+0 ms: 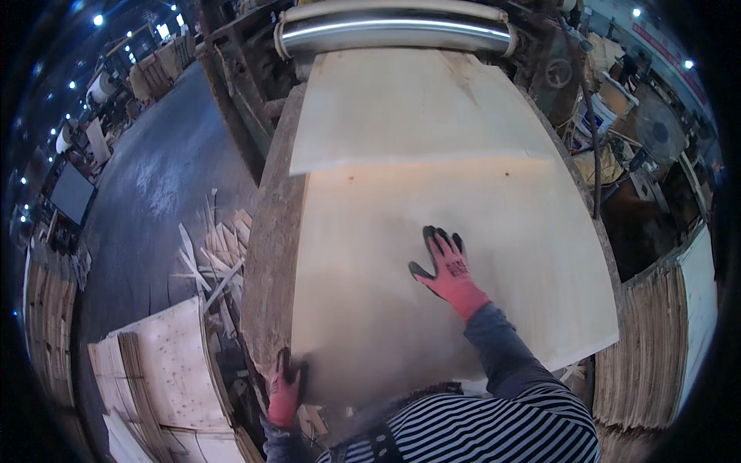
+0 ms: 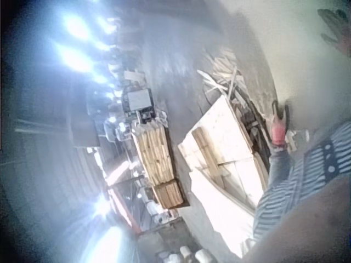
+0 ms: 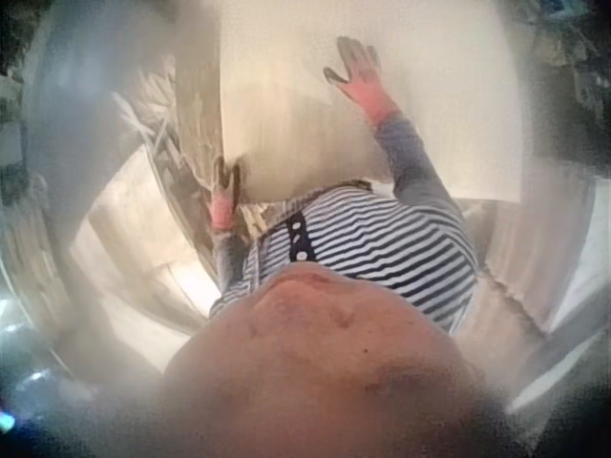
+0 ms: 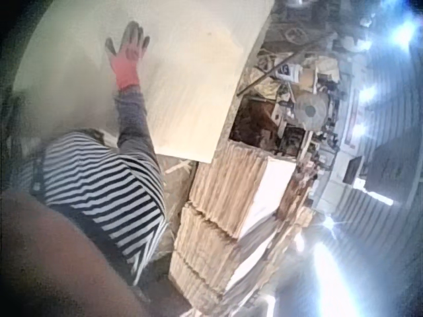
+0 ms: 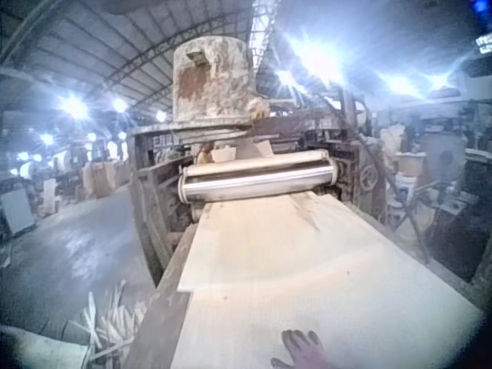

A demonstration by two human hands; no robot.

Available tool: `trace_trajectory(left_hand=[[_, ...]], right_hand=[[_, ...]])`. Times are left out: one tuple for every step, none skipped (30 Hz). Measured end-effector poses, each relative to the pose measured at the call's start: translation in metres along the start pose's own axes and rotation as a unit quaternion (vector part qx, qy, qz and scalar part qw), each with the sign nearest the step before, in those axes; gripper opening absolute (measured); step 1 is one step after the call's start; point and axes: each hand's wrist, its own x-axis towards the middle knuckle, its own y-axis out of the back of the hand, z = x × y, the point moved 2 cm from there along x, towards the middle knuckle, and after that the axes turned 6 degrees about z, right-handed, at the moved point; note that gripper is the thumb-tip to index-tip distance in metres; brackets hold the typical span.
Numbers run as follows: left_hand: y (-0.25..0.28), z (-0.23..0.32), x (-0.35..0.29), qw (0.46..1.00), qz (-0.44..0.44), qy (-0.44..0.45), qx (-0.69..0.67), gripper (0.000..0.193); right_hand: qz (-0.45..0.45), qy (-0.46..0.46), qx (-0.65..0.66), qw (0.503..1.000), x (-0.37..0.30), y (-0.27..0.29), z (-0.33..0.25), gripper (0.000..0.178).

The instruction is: The person feeds large wood veneer sheets through a rolling glue-application machine and then stacks the treated sheets onto a pile.

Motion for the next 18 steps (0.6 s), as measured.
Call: trace_trajectory(left_hand=[[-0.007, -0.02, -0.001, 1.0, -0.005, 0.013, -0.008, 0.056], [-0.014, -0.044, 0.0, 0.999, -0.008, 0.027, -0.016, 0.056], [-0.014, -0.044, -0.004, 0.999, -0.018, 0.04, -0.025, 0.056], [-0.014, -0.043, -0.002, 0.998, -0.027, 0.053, 0.016, 0.055], [-0.009, -0.031, 0.001, 0.995, -0.038, 0.067, 0.058, 0.055], [-0.006, -0.017, 0.002, 0.996, -0.016, 0.023, 0.082, 0.056], [0.001, -0.001, -0.001, 0.994, 0.012, -0.037, 0.105, 0.056], [0.005, 0.006, -0.001, 0.995, 0.005, -0.05, 0.09, 0.057], [0.01, 0.011, 0.001, 0.995, 0.0, -0.065, 0.074, 0.058], [0.015, 0.017, 0.002, 0.995, -0.006, -0.079, 0.059, 0.058], [0.021, 0.026, 0.004, 0.989, 0.009, -0.134, 0.062, 0.057], [0.029, 0.036, 0.005, 0.98, 0.026, -0.187, 0.067, 0.055], [0.033, 0.044, 0.007, 0.967, 0.042, -0.241, 0.069, 0.054], [0.039, 0.055, 0.009, 0.985, -0.031, -0.164, -0.042, 0.054], [0.045, 0.073, 0.01, 0.979, -0.105, -0.084, -0.152, 0.054], [0.054, 0.093, 0.006, 0.951, -0.175, -0.001, -0.256, 0.054], [0.068, 0.114, 0.0, 0.932, -0.166, 0.03, -0.32, 0.051], [0.08, 0.131, -0.005, 0.909, -0.156, 0.061, -0.381, 0.047]], right_hand=[[-0.029, -0.004, 0.001, 1.0, -0.016, 0.014, 0.0, 0.076], [-0.057, -0.007, 0.002, 0.998, -0.032, 0.026, 0.001, 0.079], [-0.069, -0.026, -0.017, 0.997, -0.052, 0.038, 0.008, 0.08], [-0.081, -0.043, -0.035, 0.995, -0.072, 0.049, 0.015, 0.081], [-0.094, -0.061, -0.053, 0.992, -0.092, 0.058, 0.019, 0.082], [-0.084, -0.06, -0.058, 0.993, -0.112, 0.066, 0.018, 0.083], [-0.074, -0.058, -0.062, 0.994, -0.132, 0.072, 0.015, 0.083], [-0.06, -0.057, -0.068, 0.994, -0.15, 0.081, 0.01, 0.084], [-0.073, -0.068, -0.059, 0.993, -0.165, 0.089, 0.002, 0.087], [-0.093, -0.076, -0.071, 0.99, -0.18, 0.092, -0.006, 0.087], [-0.113, -0.083, -0.083, 0.987, -0.194, 0.093, -0.015, 0.087], [-0.134, -0.088, -0.092, 0.983, -0.208, 0.093, -0.024, 0.088], [-0.131, -0.071, -0.083, 0.985, -0.221, 0.09, -0.031, 0.088], [-0.136, -0.072, -0.068, 0.986, -0.228, 0.092, -0.038, 0.088], [-0.14, -0.075, -0.055, 0.986, -0.235, 0.094, -0.046, 0.088], [-0.142, -0.077, -0.04, 0.986, -0.242, 0.094, -0.052, 0.088], [-0.126, -0.047, -0.044, 0.99, -0.249, 0.094, -0.054, 0.091], [-0.103, -0.029, -0.044, 0.993, -0.251, 0.098, -0.058, 0.09]])
